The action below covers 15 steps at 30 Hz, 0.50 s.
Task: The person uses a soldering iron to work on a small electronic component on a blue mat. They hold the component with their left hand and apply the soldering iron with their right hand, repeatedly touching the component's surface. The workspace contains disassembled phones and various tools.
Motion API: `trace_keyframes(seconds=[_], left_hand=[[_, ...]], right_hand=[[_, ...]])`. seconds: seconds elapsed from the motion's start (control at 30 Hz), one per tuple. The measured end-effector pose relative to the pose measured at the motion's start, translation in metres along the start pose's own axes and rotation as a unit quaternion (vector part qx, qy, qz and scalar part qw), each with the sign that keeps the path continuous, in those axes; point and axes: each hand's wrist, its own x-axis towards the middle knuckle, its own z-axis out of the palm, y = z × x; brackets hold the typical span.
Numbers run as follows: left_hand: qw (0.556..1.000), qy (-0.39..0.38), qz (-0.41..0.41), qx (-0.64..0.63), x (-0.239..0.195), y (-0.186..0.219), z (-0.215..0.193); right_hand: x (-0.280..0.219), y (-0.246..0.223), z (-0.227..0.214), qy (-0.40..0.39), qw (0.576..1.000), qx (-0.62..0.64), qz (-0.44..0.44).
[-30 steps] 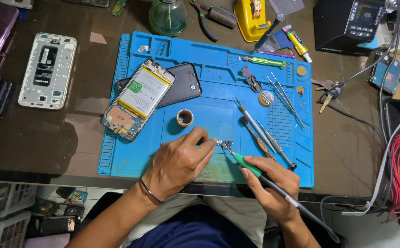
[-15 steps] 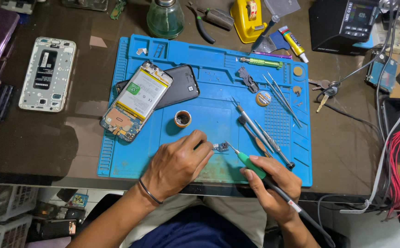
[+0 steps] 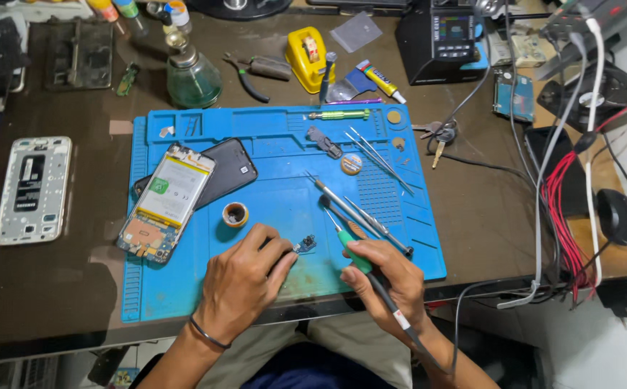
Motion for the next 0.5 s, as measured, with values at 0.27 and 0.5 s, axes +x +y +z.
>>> trace_keyframes(seconds=[0.27, 0.5], left_hand=[[0.998, -0.057, 0.037, -0.016, 0.016, -0.007, 0.005], [0.975, -0.213, 0.061, -0.007, 0.032, -0.009, -0.007]], right_hand=[[0.002, 0.002, -0.003, 0.012, 1.0, 0.011, -0.012], [0.001, -0.003, -0.003, 0.02, 0.999, 0.022, 0.017]])
